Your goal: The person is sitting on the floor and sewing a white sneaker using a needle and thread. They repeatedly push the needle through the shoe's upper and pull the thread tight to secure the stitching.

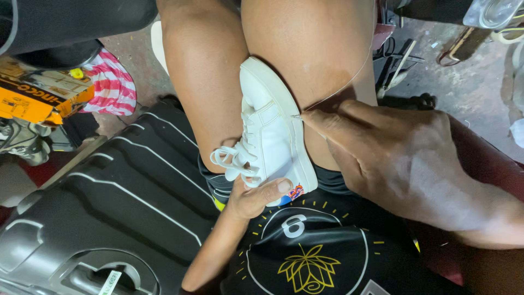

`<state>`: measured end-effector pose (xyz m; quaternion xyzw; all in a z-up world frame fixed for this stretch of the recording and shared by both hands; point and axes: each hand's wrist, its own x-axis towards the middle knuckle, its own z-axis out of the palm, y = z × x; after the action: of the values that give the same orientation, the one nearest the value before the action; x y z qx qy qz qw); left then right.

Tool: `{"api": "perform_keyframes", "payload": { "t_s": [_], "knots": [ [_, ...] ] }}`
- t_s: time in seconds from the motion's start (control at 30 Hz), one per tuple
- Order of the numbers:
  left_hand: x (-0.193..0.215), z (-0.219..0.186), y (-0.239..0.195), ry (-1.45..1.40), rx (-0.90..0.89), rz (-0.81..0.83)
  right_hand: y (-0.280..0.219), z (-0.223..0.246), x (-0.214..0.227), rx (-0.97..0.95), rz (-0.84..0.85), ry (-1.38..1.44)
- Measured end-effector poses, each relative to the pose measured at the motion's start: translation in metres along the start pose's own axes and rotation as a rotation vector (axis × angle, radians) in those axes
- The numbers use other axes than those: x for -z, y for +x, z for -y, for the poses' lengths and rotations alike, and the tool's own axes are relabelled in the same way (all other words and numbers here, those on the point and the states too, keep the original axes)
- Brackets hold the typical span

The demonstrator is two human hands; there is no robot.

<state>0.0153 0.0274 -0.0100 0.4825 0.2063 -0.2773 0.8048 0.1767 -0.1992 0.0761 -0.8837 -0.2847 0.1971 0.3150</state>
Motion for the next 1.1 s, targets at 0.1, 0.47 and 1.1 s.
{"api": "perform_keyframes", "payload": {
  "t_s": [0.1, 0.47, 1.1],
  "knots": [
    [-0.002, -0.003, 0.004, -0.058, -0.016, 0.027, 0.010, -0.004, 0.005, 0.038, 0.040, -0.044],
    [-0.015, -0.014, 0.013, 0.294, -0.214, 0.054, 0.018, -0.004, 0.014, 0.053, 0.179, -0.140],
    [-0.011, -0.030, 0.019, 0.432, -0.294, 0.093, 0.039, -0.003, 0.004, 0.155, 0.153, -0.179]
  ]
}}
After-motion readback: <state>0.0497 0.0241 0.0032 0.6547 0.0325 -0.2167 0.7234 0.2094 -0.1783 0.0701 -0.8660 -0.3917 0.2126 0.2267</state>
